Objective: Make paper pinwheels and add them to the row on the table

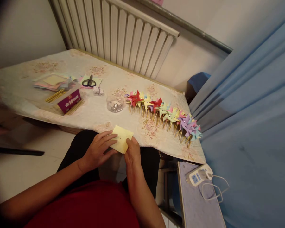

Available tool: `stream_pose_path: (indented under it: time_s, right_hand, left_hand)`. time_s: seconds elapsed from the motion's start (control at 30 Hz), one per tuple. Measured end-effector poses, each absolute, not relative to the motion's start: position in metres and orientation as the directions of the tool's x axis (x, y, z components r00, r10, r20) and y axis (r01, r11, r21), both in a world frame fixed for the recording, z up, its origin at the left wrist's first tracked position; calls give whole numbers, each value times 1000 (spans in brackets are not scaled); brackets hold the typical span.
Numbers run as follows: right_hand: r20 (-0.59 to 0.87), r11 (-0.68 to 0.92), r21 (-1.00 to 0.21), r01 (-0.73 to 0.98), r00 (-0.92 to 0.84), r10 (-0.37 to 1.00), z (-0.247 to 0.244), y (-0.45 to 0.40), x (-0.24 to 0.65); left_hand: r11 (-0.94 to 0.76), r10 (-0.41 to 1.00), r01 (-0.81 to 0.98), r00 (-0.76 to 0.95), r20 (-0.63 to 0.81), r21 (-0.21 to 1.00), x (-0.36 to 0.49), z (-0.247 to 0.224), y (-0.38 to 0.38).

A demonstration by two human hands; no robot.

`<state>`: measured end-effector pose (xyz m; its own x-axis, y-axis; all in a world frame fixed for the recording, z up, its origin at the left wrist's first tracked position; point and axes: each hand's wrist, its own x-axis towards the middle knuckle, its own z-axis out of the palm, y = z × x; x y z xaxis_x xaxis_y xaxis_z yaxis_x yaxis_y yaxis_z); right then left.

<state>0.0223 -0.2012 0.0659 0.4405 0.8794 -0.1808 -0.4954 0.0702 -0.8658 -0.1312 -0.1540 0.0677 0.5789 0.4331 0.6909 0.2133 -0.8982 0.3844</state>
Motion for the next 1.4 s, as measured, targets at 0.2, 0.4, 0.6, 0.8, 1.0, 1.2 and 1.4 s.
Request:
stream_pose_path:
  time_s: [0.2, 0.4, 0.6, 0.8, 1.0, 1.2, 1.4]
  right_hand:
    - [-294, 38, -789, -613, 432, 852, 69, -203, 37]
    - [-267, 6, -793, -609, 357, 895, 74, -206, 39]
    - [-267, -53, -809, -586, 286, 920, 79, -208, 37]
    - [-275, -85, -831, -549, 274, 922, 80, -208, 33]
    - [-271, -100, -874, -476, 305, 913, 80, -209, 31]
    - [-267, -122, -923, -364, 380, 886, 77, -212, 37]
    - [-200, -106, -974, -202, 531, 823, 71, -214, 39]
  left_hand:
    - [-242, 948, 63, 228, 222, 968, -132, 74, -145]
    - [520, 774, -234, 535, -338, 821, -129, 79, -130]
    - [641, 587, -243, 767, -261, 728, -126, 72, -129]
    - [708, 514, -198, 803, -303, 678, -122, 70, -133]
    - [708, 559, -194, 741, -372, 679, -120, 67, -134]
    - [719, 600, -234, 684, -415, 654, -119, 72, -134]
    - [714, 653, -308, 617, -440, 629, -119, 74, -134]
